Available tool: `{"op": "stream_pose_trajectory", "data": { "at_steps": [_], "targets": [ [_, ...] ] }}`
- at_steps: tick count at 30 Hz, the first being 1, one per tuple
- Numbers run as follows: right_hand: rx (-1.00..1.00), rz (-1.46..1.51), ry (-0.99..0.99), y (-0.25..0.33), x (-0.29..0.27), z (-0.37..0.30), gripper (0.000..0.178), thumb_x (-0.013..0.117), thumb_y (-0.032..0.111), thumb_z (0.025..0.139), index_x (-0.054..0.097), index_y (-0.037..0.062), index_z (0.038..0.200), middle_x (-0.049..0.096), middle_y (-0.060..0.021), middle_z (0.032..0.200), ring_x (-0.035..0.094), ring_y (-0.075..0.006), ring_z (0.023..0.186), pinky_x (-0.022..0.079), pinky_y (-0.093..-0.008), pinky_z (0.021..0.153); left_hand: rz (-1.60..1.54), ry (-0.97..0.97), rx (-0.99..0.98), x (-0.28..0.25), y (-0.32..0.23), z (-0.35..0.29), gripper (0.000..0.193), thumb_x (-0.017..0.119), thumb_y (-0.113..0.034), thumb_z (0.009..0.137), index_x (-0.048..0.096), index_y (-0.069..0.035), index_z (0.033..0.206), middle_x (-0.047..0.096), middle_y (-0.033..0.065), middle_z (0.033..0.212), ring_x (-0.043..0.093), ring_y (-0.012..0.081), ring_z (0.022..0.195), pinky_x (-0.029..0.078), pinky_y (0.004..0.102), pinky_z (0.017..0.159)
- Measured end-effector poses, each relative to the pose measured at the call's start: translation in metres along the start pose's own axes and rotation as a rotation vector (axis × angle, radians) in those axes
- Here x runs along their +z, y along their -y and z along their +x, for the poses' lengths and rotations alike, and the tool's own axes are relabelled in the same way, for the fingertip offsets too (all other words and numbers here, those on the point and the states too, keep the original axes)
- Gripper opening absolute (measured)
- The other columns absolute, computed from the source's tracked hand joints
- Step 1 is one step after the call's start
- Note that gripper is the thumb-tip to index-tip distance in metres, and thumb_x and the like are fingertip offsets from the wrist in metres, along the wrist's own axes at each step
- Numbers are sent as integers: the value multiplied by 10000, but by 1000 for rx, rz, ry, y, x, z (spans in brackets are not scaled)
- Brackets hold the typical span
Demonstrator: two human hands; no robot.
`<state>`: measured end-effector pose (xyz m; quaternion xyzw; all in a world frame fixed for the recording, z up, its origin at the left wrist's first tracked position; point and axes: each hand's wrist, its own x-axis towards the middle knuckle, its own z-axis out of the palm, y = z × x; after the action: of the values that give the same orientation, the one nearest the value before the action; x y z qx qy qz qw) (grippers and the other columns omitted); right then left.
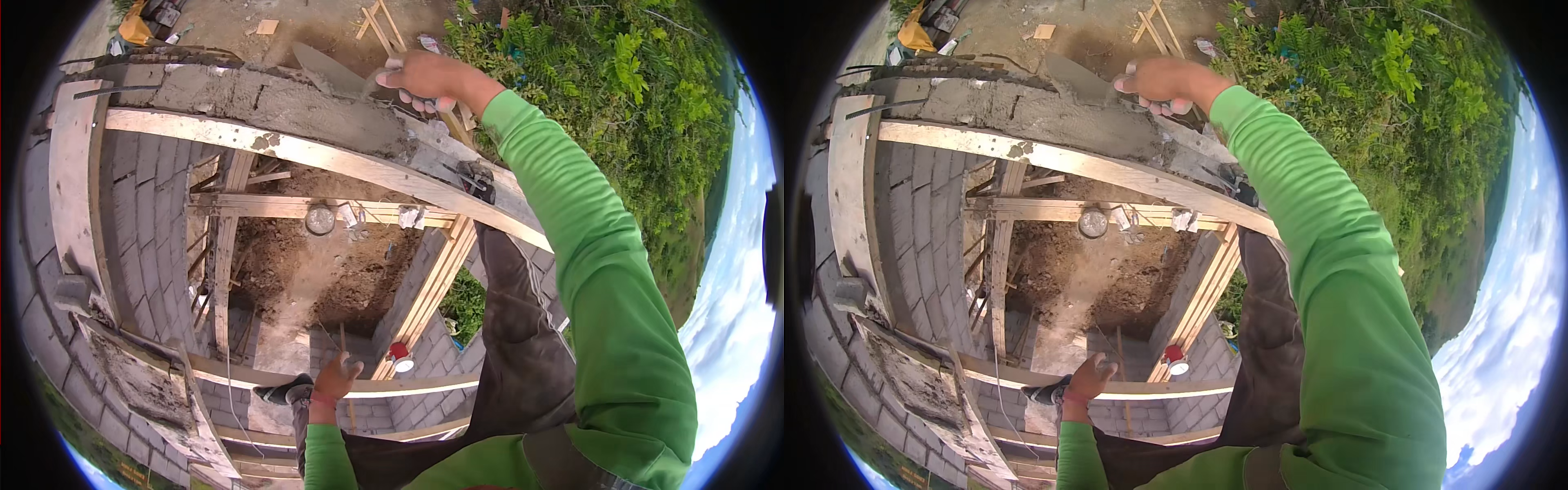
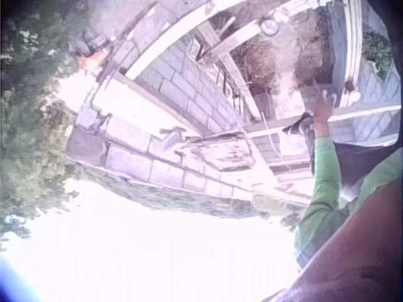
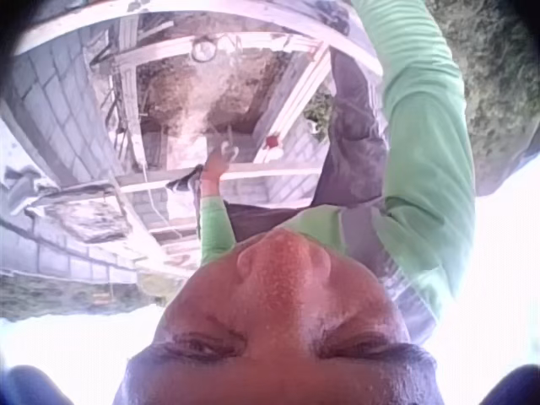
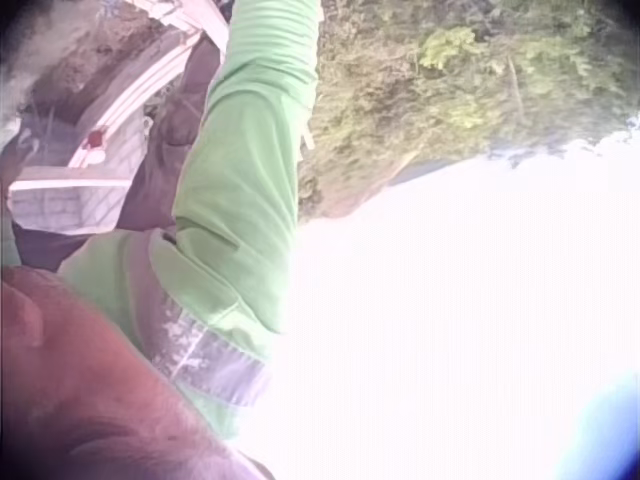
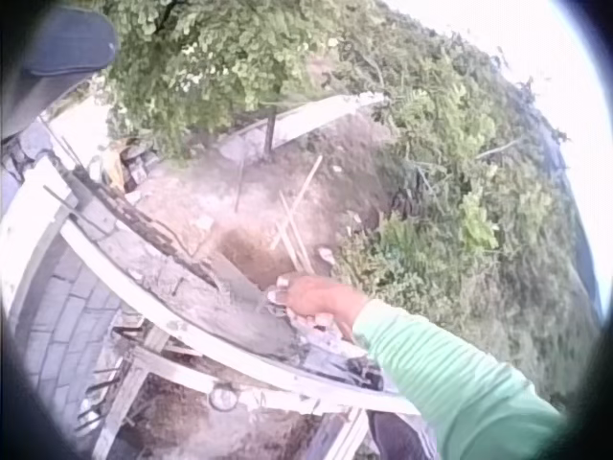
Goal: Perform masonry and structural work on a curved wall, including applying mortar and securing wooden forms.
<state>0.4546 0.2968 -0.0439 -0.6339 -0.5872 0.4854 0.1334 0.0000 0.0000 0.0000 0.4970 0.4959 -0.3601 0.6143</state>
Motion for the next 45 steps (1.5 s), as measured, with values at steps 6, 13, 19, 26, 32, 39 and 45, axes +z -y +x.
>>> {"op": "stream_pose_trajectory", "data": {
  "at_steps": [6,13,19,26,32,39,45],
  "targets": [
    [470,-156,377,-7,-8,46,355,469,388,920,515,53,811,508,-25,670,475,-121,534,413,-266,429,-7,-98,88,2,-11,7,586,574,-439,817,510,42,1146,570,277,1066,550,389,1019,446,425,849],
    [870,26,367,-79,-12,-56,387,498,403,900,587,33,833,529,-51,618,485,-149,457,419,-291,410,-26,-66,86,-5,-22,0,572,566,-428,825,503,32,1160,561,267,1088,535,384,1041,434,406,869],
    [933,-31,339,-101,-13,-108,403,500,404,891,578,9,861,547,-65,633,518,-168,477,430,-311,415,-23,-124,141,-3,-11,3,573,579,-445,813,519,26,1134,582,274,1024,551,398,995,446,426,842],
    [592,-154,76,-46,-20,-93,498,445,416,899,540,-33,1093,617,-202,940,585,-361,896,453,-419,821,54,-78,89,2,-4,7,601,575,-450,818,500,35,1167,578,257,1059,543,382,1032,438,420,869],
    [382,-557,-35,-58,5,-37,388,453,259,882,491,-41,1125,614,-217,980,580,-354,972,453,-430,834,1,-74,39,6,-4,11,589,571,-459,819,503,10,1169,566,254,1086,542,385,1024,437,421,871],
    [127,-690,-29,-68,33,-1,284,444,72,815,531,-17,1071,639,-195,939,625,-338,878,505,-432,722,103,-76,70,16,0,15,598,575,-469,813,506,7,1167,567,269,1073,542,385,1026,442,420,863],
    [307,-618,15,-94,53,-10,250,460,104,804,632,21,965,645,-200,936,636,-341,863,511,-424,742,36,-28,16,18,-2,16,620,569,-477,812,505,26,1169,567,268,1089,545,379,1037,442,411,874]
  ]
}}
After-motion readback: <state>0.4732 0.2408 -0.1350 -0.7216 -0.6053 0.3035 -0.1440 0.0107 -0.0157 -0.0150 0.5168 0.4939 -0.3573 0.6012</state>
